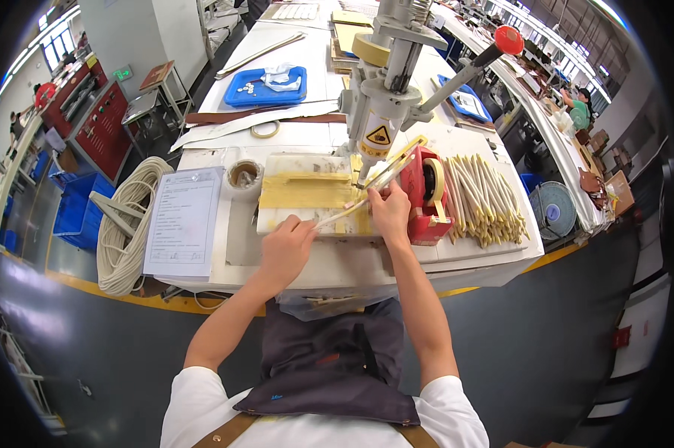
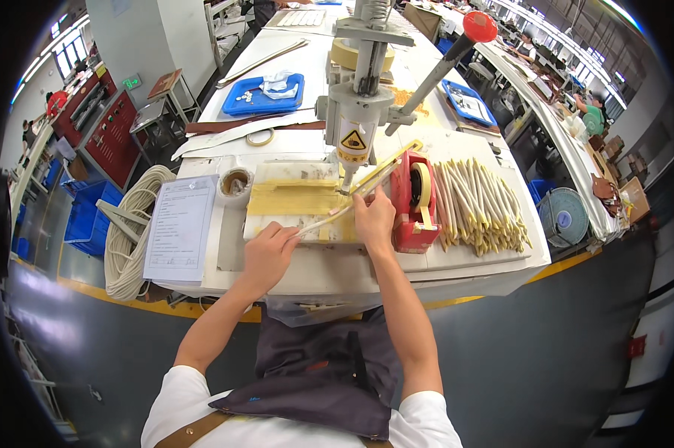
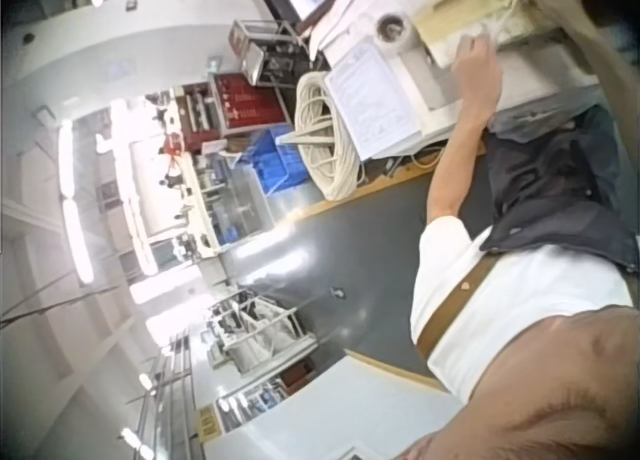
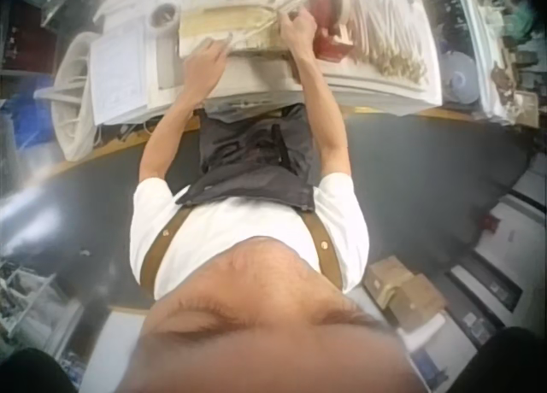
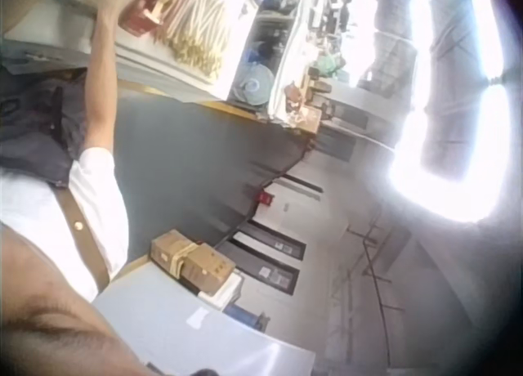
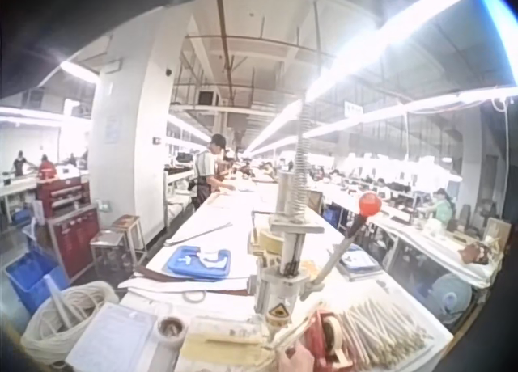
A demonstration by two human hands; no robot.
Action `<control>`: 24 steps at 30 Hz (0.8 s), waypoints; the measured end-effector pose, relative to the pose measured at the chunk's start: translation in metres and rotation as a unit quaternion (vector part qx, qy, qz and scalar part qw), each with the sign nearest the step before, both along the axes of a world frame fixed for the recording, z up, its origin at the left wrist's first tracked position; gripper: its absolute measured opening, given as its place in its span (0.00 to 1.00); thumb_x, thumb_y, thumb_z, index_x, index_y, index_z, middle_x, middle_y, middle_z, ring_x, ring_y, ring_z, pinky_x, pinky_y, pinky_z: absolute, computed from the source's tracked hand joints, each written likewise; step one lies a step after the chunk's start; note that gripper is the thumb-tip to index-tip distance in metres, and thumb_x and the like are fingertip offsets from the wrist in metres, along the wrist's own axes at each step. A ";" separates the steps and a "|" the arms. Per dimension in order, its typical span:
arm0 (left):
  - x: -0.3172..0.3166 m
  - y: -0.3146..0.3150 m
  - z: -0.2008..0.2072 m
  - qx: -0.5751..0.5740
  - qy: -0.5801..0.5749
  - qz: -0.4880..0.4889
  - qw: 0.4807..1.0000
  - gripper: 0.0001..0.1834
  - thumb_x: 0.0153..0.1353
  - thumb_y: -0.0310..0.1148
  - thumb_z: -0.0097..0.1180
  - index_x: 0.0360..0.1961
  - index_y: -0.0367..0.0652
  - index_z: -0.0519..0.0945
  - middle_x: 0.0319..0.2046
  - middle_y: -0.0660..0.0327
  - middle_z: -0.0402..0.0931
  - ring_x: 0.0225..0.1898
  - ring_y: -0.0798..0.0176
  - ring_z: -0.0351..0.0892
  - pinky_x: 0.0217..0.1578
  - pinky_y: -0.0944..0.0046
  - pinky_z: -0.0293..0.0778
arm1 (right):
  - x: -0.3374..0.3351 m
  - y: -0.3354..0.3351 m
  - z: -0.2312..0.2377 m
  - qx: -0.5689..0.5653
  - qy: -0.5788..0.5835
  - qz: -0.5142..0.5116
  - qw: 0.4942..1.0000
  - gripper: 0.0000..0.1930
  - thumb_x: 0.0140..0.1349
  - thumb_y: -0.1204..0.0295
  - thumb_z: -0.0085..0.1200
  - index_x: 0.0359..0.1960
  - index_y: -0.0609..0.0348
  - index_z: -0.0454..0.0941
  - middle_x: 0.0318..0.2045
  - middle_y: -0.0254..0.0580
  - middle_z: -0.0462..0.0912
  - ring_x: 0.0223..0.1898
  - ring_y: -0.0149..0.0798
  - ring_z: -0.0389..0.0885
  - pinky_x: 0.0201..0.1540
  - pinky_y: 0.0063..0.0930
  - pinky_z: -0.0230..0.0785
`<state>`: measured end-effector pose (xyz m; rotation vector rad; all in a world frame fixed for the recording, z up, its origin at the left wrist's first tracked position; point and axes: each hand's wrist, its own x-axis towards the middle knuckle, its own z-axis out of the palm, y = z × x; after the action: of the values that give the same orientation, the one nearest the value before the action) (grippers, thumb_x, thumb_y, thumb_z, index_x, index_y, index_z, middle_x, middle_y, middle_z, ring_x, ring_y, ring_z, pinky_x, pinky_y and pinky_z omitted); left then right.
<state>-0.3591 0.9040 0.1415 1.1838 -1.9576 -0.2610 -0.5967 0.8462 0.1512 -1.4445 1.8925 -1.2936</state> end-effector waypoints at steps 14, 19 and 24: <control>0.000 -0.038 -0.010 -0.093 -0.167 -0.046 0.981 0.17 0.54 0.22 0.60 0.46 0.42 0.80 0.33 0.58 0.74 0.34 0.56 0.78 0.33 0.57 0.76 | 0.007 -0.026 -0.021 -0.061 0.238 -0.024 0.969 0.17 0.66 0.70 0.56 0.51 0.71 0.79 0.52 0.56 0.78 0.49 0.58 0.77 0.52 0.46 0.72; 0.002 -0.045 -0.006 -0.082 -0.194 -0.109 0.972 0.19 0.49 0.19 0.57 0.45 0.37 0.79 0.32 0.57 0.74 0.36 0.54 0.78 0.35 0.57 0.76 | 0.012 -0.027 -0.024 -0.099 0.302 -0.055 0.946 0.15 0.67 0.68 0.52 0.47 0.67 0.82 0.52 0.52 0.80 0.49 0.56 0.77 0.52 0.45 0.73; 0.003 -0.053 0.001 -0.024 -0.197 -0.151 0.969 0.21 0.47 0.18 0.57 0.46 0.36 0.78 0.33 0.56 0.74 0.39 0.52 0.78 0.38 0.55 0.76 | 0.015 -0.023 -0.016 -0.075 0.315 -0.076 0.943 0.14 0.65 0.69 0.54 0.49 0.60 0.84 0.53 0.46 0.82 0.49 0.53 0.77 0.54 0.41 0.73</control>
<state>-0.3558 0.8513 0.1420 0.9543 -2.4812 -0.1383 -0.5820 0.8230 0.1350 -2.0047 2.3809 -1.1422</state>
